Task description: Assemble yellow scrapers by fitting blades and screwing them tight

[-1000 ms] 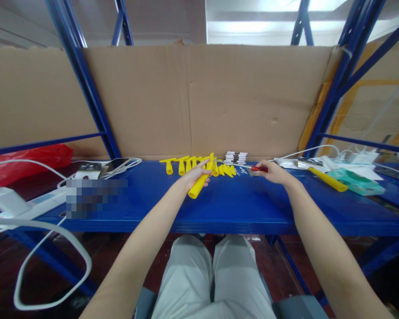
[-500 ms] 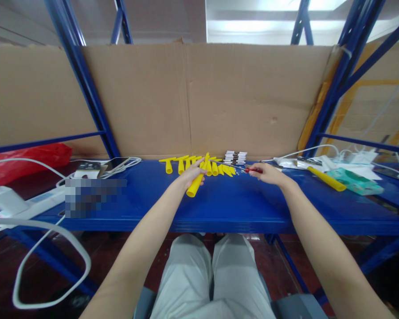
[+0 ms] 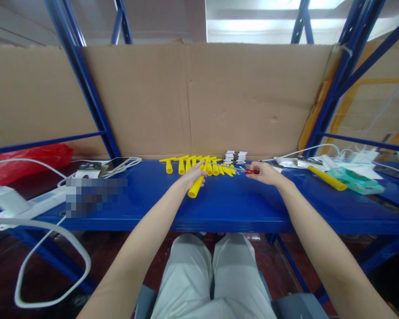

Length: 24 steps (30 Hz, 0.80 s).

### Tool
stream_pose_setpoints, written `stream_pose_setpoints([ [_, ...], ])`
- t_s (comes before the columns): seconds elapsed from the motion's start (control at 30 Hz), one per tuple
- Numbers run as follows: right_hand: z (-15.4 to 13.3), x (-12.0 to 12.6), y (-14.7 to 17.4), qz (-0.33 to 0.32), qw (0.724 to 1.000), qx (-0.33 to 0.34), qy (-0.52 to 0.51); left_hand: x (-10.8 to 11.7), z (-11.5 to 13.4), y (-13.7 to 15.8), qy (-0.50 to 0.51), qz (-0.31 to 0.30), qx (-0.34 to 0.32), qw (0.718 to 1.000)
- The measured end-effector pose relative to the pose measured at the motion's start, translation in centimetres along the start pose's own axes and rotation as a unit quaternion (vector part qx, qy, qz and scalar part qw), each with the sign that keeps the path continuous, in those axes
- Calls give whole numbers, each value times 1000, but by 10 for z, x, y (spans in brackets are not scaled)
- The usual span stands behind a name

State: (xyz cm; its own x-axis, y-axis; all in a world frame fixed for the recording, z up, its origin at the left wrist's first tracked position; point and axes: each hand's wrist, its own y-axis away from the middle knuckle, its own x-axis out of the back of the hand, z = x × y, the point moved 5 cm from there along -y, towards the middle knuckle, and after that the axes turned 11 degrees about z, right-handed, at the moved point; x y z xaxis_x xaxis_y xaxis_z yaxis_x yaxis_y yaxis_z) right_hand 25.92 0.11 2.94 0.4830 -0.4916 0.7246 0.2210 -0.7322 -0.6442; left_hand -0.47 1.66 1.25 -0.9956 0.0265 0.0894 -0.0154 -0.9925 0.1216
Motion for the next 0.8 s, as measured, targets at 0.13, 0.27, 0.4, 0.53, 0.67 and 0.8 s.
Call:
stream_pose_setpoints([
  [0.13,-3,0,1,-16,1000,-3,14,-1,0,3,2,4,1,1000],
  [0.27,-4,-3,1,-31,999,-13,29,-2,1,5,-13,7,4,1000],
  [0.4,-4,-5,1,-42,999,-15,24,-2,2,5,-21,6,4,1000],
  [0.53,-7,-5,2,-53,999,-7,9,-2,3,5,-32,1,6,999],
  [0.67,-8,-4,2,-57,998,-6,15,-1,2,5,-51,-6,12,999],
  [0.8,-9,3,1,-15,998,-12,59,0,1,2,-50,-15,9,999],
])
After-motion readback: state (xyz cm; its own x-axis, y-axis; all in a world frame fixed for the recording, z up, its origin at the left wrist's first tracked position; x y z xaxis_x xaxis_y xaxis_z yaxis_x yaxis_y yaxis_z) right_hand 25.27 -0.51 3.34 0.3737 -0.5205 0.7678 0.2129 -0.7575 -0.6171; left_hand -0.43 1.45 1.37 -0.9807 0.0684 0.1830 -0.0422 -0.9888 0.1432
